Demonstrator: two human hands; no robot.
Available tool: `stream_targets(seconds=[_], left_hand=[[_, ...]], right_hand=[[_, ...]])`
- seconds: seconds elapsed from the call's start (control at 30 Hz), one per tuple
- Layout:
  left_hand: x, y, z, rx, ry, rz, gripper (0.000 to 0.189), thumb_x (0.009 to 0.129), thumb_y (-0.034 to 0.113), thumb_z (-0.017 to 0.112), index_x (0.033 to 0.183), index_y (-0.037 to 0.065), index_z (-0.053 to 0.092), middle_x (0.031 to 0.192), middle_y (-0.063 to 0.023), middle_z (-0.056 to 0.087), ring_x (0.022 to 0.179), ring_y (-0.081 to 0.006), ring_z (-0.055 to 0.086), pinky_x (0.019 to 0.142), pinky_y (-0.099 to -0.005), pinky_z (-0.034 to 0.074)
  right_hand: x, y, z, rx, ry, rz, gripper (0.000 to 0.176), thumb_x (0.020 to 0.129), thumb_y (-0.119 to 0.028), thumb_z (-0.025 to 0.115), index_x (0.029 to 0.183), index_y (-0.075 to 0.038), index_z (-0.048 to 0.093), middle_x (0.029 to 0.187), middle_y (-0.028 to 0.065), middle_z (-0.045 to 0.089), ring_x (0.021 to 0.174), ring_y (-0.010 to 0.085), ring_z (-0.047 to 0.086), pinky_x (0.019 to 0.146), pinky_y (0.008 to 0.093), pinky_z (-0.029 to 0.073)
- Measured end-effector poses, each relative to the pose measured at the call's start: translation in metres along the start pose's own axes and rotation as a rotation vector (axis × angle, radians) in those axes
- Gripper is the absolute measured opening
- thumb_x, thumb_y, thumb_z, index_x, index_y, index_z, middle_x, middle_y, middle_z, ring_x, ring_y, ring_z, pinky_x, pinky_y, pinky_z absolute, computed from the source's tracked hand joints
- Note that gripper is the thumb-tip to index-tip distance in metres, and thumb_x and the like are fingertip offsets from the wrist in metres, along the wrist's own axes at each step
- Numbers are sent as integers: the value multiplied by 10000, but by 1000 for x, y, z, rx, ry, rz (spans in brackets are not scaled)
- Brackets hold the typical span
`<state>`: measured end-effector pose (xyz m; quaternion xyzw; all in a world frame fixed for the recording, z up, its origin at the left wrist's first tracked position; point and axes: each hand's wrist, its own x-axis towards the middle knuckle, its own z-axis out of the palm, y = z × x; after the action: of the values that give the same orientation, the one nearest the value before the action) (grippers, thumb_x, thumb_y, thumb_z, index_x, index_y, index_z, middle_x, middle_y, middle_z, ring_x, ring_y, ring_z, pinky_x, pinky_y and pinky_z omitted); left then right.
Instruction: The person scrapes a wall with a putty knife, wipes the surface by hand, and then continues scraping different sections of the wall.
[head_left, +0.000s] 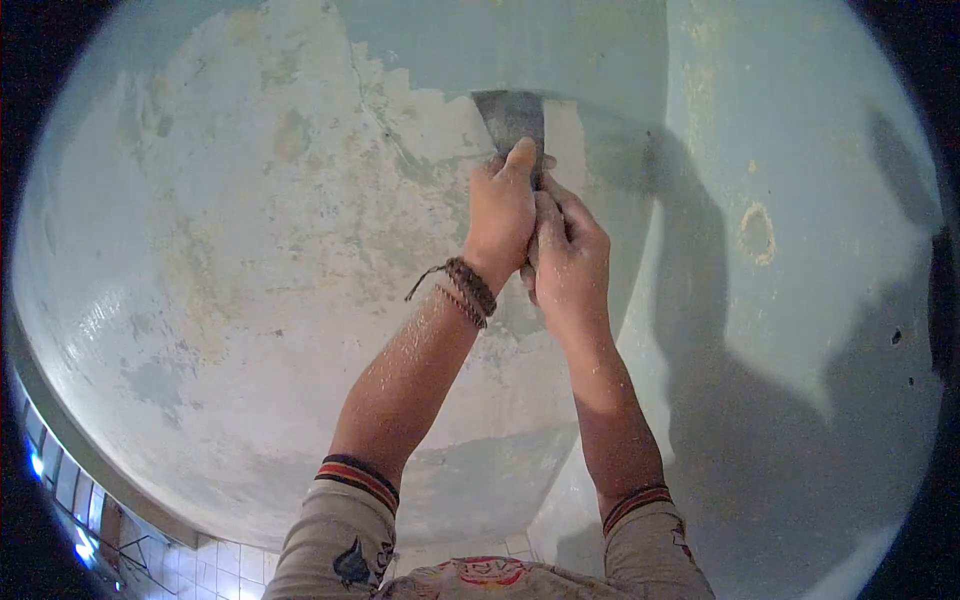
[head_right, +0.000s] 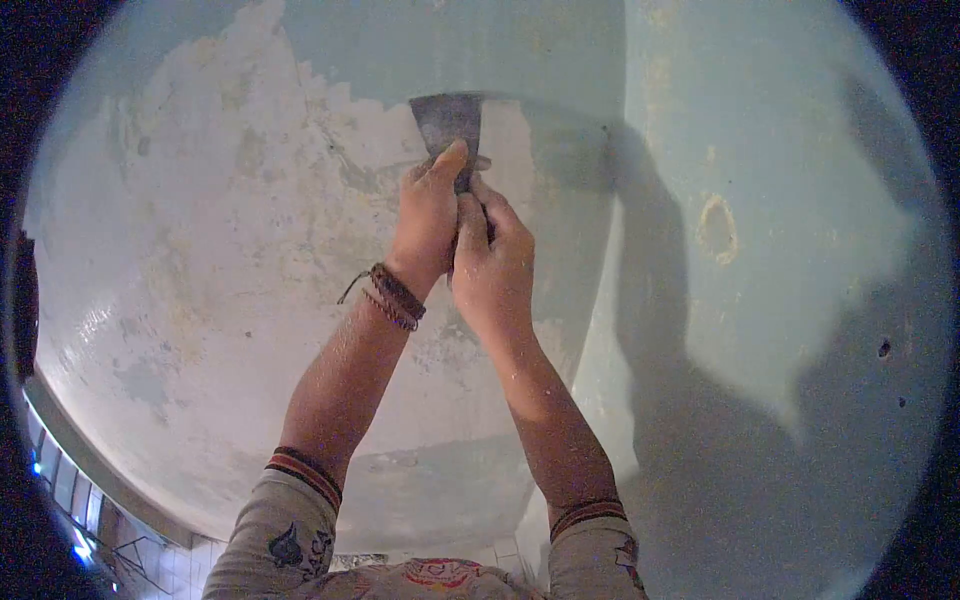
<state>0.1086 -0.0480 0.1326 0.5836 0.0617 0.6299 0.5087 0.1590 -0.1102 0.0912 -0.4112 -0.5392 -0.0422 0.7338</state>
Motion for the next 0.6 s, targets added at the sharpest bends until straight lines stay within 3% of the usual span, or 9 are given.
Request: stream_targets(seconds=[0.17,0.27,0.4,0.47,0.5,0.57,0.6], left_hand=[[38,41,-3,-76,-55,-19,304,950,229,499,913,-34,646,754,-41,589,674,-130,522,627,-299,446],[15,27,-19,31,-14,110,285,945,214,497,895,-30,636,744,-47,586,670,-139,528,621,-299,448],[2,16,-32,-32,22,-10,264,936,200,505,856,-20,628,746,-48,587,666,-136,524,619,-293,440],[21,38,-34,195,-33,189,271,940,207,494,840,-14,616,753,-56,587,670,-145,519,632,-314,442],[29,49,-33,196,-31,190,271,940,207,494,840,-14,616,753,-56,587,670,-145,519,632,-314,442],[40,72,-32,-56,-8,15,284,944,219,479,843,-15,603,779,-71,595,699,-155,517,668,-334,447],[38,67,-38,-57,-6,19,284,944,219,479,843,-15,603,779,-71,595,699,-155,517,668,-334,447]], right_hand=[[35,-47,18,106,-57,158,340,964,-192,477,1136,77,595,973,263,655,882,313,662,794,383,495],[13,-26,23,19,-28,-14,334,963,-192,480,1125,75,600,958,250,660,845,300,654,780,383,495],[-9,0,34,17,-1,18,335,964,-200,484,1119,74,601,960,247,661,843,299,650,779,387,493],[14,-29,39,57,-44,24,334,971,-200,475,1131,64,601,988,243,662,890,305,655,794,396,489],[22,-46,42,59,-46,24,334,971,-200,475,1131,64,601,988,243,662,890,305,655,794,396,489],[34,-74,51,155,-118,266,328,972,-192,464,1128,66,596,998,242,661,922,319,654,803,403,486],[30,-68,54,156,-121,262,328,972,-192,464,1128,66,596,998,242,661,922,319,654,803,403,486]])
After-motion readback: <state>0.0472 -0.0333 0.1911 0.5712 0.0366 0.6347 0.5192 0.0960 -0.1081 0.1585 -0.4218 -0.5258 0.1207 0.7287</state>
